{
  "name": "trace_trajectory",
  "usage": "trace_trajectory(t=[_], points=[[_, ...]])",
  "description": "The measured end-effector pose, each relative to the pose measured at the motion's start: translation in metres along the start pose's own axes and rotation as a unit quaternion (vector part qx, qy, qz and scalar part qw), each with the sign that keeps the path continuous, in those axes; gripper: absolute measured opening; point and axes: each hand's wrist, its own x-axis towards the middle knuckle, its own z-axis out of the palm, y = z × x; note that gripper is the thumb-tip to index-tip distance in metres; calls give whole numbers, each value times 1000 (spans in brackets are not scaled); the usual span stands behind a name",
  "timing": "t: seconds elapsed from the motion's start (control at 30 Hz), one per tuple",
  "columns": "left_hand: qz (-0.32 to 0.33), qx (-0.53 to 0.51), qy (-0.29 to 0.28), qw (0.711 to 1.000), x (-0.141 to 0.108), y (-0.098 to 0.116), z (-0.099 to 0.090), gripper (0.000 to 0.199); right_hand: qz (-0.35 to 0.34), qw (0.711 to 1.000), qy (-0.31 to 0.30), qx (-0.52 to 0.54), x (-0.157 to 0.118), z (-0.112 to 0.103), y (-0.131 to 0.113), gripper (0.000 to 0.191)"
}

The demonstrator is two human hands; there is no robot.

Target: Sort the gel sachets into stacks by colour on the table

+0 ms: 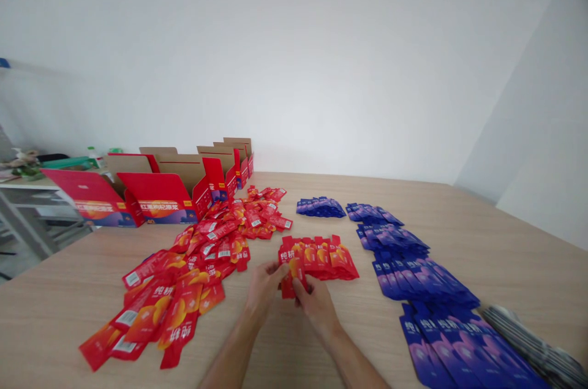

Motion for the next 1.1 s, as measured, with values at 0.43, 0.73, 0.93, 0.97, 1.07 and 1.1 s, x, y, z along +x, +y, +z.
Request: trace_trajectory(t=[0.43,0.73,0.93,0.97,1.07,1.1], points=[[7,-5,14,1000,-7,-12,23,55,4,994,98,55,-1,-14,-10,52],[62,25,16,998,20,-13,57,29,-124,942,227,-215,11,-62,0,44],[25,64,3,998,44,-24,88,22,-122,863,283,-400,21,-100,27,55],[22,80,0,997,46,-26,92,23,-114,859,280,-414,22,-102,32,57],[21,138,-8,990,48,-29,99,27,-90,856,267,-434,23,-104,40,55],[22,158,-12,987,48,-30,100,28,-84,857,264,-434,24,-103,42,53]])
